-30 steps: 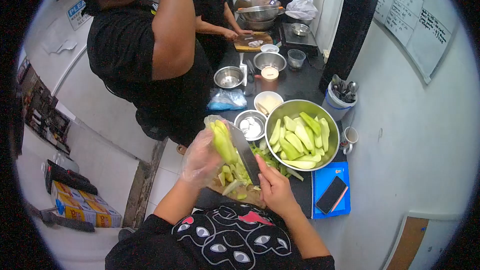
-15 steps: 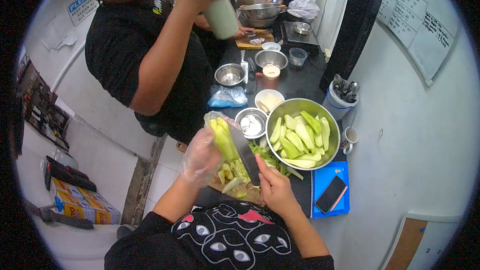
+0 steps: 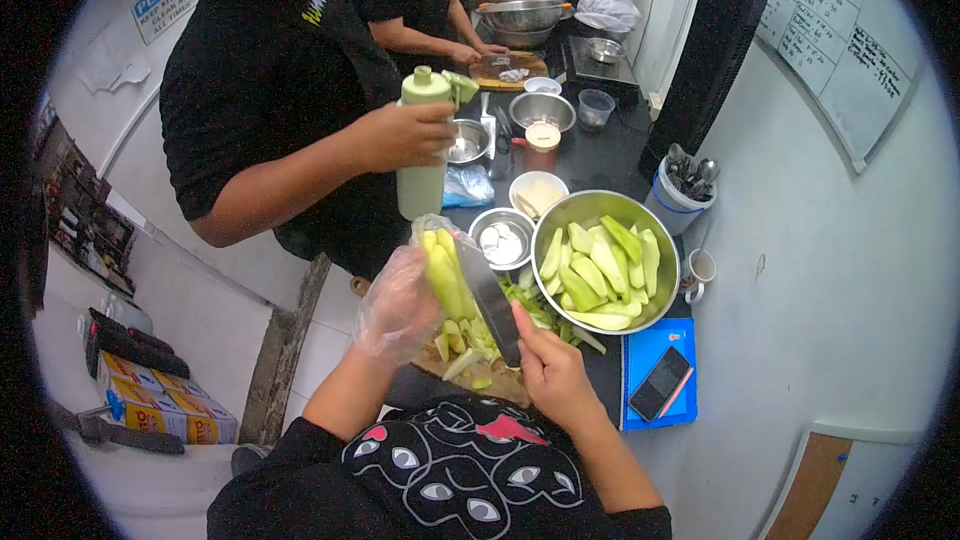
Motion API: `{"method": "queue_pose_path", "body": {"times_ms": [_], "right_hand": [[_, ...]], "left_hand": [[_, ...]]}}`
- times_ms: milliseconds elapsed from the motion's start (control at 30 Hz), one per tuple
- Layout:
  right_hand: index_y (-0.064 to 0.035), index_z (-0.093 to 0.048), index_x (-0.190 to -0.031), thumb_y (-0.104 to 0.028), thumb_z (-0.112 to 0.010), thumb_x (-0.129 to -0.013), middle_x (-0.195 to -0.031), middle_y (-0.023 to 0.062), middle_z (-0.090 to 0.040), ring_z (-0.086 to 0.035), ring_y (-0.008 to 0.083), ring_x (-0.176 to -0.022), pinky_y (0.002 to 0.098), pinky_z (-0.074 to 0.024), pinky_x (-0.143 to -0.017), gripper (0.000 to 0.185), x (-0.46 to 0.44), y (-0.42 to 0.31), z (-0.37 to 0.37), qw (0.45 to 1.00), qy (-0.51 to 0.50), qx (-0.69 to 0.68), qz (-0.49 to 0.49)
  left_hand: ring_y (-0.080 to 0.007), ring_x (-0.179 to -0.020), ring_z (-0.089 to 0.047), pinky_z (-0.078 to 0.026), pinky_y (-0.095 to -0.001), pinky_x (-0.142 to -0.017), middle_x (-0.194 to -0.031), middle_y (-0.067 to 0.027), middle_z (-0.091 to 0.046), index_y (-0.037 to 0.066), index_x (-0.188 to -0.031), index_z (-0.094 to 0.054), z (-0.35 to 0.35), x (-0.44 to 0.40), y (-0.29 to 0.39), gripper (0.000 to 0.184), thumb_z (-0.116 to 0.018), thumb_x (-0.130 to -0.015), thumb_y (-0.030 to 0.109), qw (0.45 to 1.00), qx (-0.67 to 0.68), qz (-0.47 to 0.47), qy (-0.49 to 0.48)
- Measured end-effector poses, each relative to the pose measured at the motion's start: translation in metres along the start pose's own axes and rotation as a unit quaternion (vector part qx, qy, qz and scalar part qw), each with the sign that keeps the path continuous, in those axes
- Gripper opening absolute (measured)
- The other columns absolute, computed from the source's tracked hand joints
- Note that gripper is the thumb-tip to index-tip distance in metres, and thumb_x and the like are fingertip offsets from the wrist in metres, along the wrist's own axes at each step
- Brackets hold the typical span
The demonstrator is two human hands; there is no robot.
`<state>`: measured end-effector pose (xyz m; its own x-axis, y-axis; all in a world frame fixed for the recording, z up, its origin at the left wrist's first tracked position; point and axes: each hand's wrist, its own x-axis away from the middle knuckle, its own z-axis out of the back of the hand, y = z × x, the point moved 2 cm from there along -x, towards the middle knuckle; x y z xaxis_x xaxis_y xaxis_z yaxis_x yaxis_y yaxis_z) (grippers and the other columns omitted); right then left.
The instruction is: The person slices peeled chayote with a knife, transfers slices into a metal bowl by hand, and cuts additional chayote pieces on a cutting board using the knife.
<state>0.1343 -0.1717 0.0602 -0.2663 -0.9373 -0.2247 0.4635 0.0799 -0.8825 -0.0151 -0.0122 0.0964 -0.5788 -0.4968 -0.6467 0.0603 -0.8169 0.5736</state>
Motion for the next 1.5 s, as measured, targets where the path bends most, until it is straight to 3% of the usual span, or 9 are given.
{"method": "queue_pose_path", "body": {"times_ms": [67,200,400,467,500,967,1100,1300,1500], "right_hand": [[-0.0057,-0.047,-0.136,0.002,-0.051,-0.089,-0.089,0.018,-0.06,-0.058,0.0246,-0.071,0.0286,-0.0463,-0.069,0.047,0.0,-0.004,0.001,1.0,-0.002,0.004,-0.028],[-0.0068,-0.045,-0.137,0.001,-0.049,-0.091,-0.087,0.015,-0.058,-0.055,0.0208,-0.067,0.0279,-0.0451,-0.065,0.047,0.0,0.001,-0.003,1.0,0.004,-0.013,-0.024],[-0.0113,-0.04,-0.142,-0.003,-0.042,-0.097,-0.072,-0.0012,-0.05,-0.043,0.0046,-0.043,0.0207,-0.0404,-0.041,0.046,-0.006,0.002,-0.006,0.994,-0.004,-0.087,-0.063],[-0.0115,-0.04,-0.142,-0.004,-0.042,-0.098,-0.072,-0.0013,-0.05,-0.043,0.0043,-0.043,0.0202,-0.0406,-0.041,0.045,-0.011,0.004,-0.007,0.992,-0.002,-0.103,-0.07],[-0.0116,-0.039,-0.142,-0.004,-0.042,-0.098,-0.073,-0.001,-0.05,-0.043,0.0044,-0.043,0.0204,-0.0408,-0.041,0.046,-0.012,0.002,-0.007,0.989,-0.004,-0.114,-0.088],[-0.0076,-0.049,-0.135,0.004,-0.053,-0.087,-0.079,0.0151,-0.057,-0.057,0.0242,-0.066,0.0287,-0.0469,-0.066,0.049,0.008,-0.002,0.007,0.999,0.032,0.041,-0.008],[-0.008,-0.049,-0.135,0.004,-0.052,-0.088,-0.078,0.0112,-0.056,-0.054,0.0185,-0.06,0.0274,-0.0453,-0.058,0.049,0.008,-0.005,0.007,0.999,0.026,0.037,0.006],[-0.0086,-0.05,-0.135,0.006,-0.05,-0.089,-0.076,0.0048,-0.054,-0.049,0.0084,-0.047,0.0238,-0.0417,-0.045,0.048,0.011,-0.009,0.008,0.997,0.019,0.067,0.041],[-0.0077,-0.05,-0.134,0.005,-0.052,-0.087,-0.075,0.0092,-0.054,-0.053,0.0171,-0.057,0.0276,-0.0443,-0.055,0.049,0.013,-0.014,0.008,0.993,0.031,0.104,0.038]], "left_hand": [[-0.0286,-0.091,-0.06,-0.047,-0.035,-0.08,-0.097,-0.0138,-0.062,-0.001,-0.11,-0.059,-0.018,0.012,-0.022,0.033,-0.063,-0.077,-0.004,0.94,0.283,0.188,0.015],[-0.0178,-0.095,-0.059,-0.047,-0.0316,-0.085,-0.105,-0.009,-0.06,0.0,-0.113,-0.056,-0.007,0.007,-0.007,0.027,-0.047,-0.097,0.019,0.987,0.143,0.062,-0.044],[-0.0234,-0.093,-0.06,-0.047,-0.0335,-0.081,-0.101,-0.0112,-0.061,-0.001,-0.108,-0.059,-0.029,0.013,-0.013,0.023,-0.06,-0.086,0.005,0.592,0.71,0.38,0.041],[-0.0257,-0.091,-0.06,-0.048,-0.0349,-0.079,-0.099,-0.0122,-0.062,-0.001,-0.105,-0.06,-0.026,0.02,-0.018,0.024,-0.064,-0.081,0.001,0.945,0.301,0.129,-0.02],[-0.0269,-0.09,-0.061,-0.048,-0.0356,-0.078,-0.098,-0.0128,-0.062,-0.001,-0.103,-0.061,-0.028,0.023,-0.016,0.025,-0.065,-0.078,-0.001,0.998,0.045,-0.021,-0.048],[-0.0183,-0.083,-0.061,-0.049,-0.031,-0.074,-0.092,-0.0075,-0.062,0.002,-0.109,-0.057,-0.013,0.005,-0.023,0.032,-0.06,-0.078,-0.002,0.975,0.168,0.127,-0.066],[-0.015,-0.087,-0.059,-0.048,-0.0301,-0.076,-0.097,-0.0059,-0.061,0.002,-0.113,-0.055,-0.007,-0.001,-0.017,0.034,-0.06,-0.079,-0.002,0.995,-0.015,-0.071,-0.073],[-0.0127,-0.093,-0.057,-0.046,-0.0287,-0.08,-0.103,-0.0056,-0.059,0.002,-0.113,-0.056,-0.021,0.008,-0.017,0.028,-0.057,-0.086,0.007,0.812,0.501,0.299,-0.018],[-0.0137,-0.087,-0.058,-0.047,-0.0282,-0.077,-0.096,-0.0055,-0.061,0.003,-0.111,-0.057,-0.014,0.007,-0.007,0.027,-0.048,-0.094,0.022,0.938,0.277,0.211,0.002]]}}
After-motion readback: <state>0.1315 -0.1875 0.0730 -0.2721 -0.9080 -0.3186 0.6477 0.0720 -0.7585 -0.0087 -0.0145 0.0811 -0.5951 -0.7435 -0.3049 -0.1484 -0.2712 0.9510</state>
